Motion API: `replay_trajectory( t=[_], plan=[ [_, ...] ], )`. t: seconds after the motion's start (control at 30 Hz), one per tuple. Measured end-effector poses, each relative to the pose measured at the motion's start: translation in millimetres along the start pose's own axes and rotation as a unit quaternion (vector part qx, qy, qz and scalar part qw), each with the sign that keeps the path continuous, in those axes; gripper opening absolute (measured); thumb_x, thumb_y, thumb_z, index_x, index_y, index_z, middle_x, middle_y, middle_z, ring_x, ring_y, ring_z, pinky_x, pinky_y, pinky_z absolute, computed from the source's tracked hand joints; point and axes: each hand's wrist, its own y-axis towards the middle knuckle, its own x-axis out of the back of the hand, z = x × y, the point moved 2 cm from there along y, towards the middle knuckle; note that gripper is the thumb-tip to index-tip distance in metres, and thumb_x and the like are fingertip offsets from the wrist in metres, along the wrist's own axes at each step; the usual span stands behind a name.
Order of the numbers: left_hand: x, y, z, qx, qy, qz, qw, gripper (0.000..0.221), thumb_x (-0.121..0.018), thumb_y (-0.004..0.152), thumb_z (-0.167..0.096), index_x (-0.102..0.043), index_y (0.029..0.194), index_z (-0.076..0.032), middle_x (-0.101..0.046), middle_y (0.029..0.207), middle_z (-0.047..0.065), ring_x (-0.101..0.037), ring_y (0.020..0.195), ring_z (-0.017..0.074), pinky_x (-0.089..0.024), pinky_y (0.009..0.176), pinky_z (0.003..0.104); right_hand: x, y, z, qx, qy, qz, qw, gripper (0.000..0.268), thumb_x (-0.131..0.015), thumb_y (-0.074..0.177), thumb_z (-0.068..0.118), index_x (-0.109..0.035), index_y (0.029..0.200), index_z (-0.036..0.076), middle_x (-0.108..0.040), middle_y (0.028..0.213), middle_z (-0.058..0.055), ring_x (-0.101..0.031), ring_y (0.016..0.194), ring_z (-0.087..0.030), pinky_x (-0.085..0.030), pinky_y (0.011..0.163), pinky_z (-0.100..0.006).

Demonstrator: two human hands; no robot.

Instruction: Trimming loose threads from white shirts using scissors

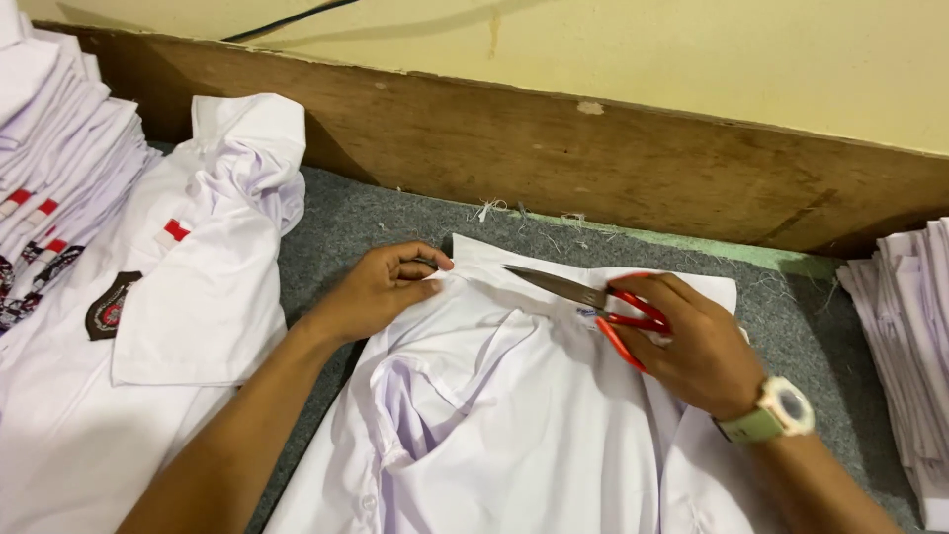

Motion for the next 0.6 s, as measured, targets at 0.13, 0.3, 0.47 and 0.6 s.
replay_trajectory(
  t=[0.13,0.3,0.47,0.6],
  plan=[
    [-10.6,2.4,4.3,-0.032,-0.015,-0.053,0.998,0.036,-0.076,0.089,-0.008,-0.068,0.124,-0.007,-0.077,0.099,0.012,-0.071,0.082,0.0126,-0.059,0.072,0.023,-29.7,19.8,9.4,0.08,-0.001,-0.014,0.997,0.044,-0.083,0.079,0.013,-0.072,0.121,0.01,-0.074,0.109,-0.015,-0.072,0.1,-0.039,-0.059,0.082,-0.046],
    [-12.6,0.2,7.0,-0.058,-0.01,-0.094,0.994,0.037,-0.075,0.089,-0.005,-0.068,0.125,-0.008,-0.079,0.099,0.012,-0.071,0.083,0.0135,-0.06,0.072,0.025,-52.9,17.2,7.3,0.119,-0.039,-0.029,0.992,0.044,-0.085,0.078,0.021,-0.073,0.119,0.012,-0.074,0.111,-0.011,-0.074,0.1,-0.034,-0.06,0.082,-0.041],
    [-16.3,-5.3,-2.5,-0.066,-0.015,-0.079,0.995,0.049,-0.076,0.089,-0.005,-0.062,0.135,-0.011,-0.08,0.1,0.011,-0.071,0.084,0.0119,-0.06,0.074,0.024,-52.4,11.1,-5.4,0.083,-0.055,-0.033,0.994,0.046,-0.084,0.079,0.025,-0.074,0.122,0.015,-0.074,0.112,-0.007,-0.075,0.094,-0.029,-0.06,0.08,-0.037],
    [-20.4,-7.9,-11.7,-0.078,-0.016,-0.072,0.994,0.037,-0.072,0.09,-0.004,-0.066,0.126,-0.005,-0.08,0.099,0.014,-0.069,0.088,0.0156,-0.059,0.08,0.03,-46.8,16.5,4.2,0.104,-0.03,-0.03,0.994,0.044,-0.083,0.08,0.02,-0.072,0.121,0.011,-0.074,0.109,-0.011,-0.074,0.09,-0.033,-0.061,0.077,-0.04]
  ],
)
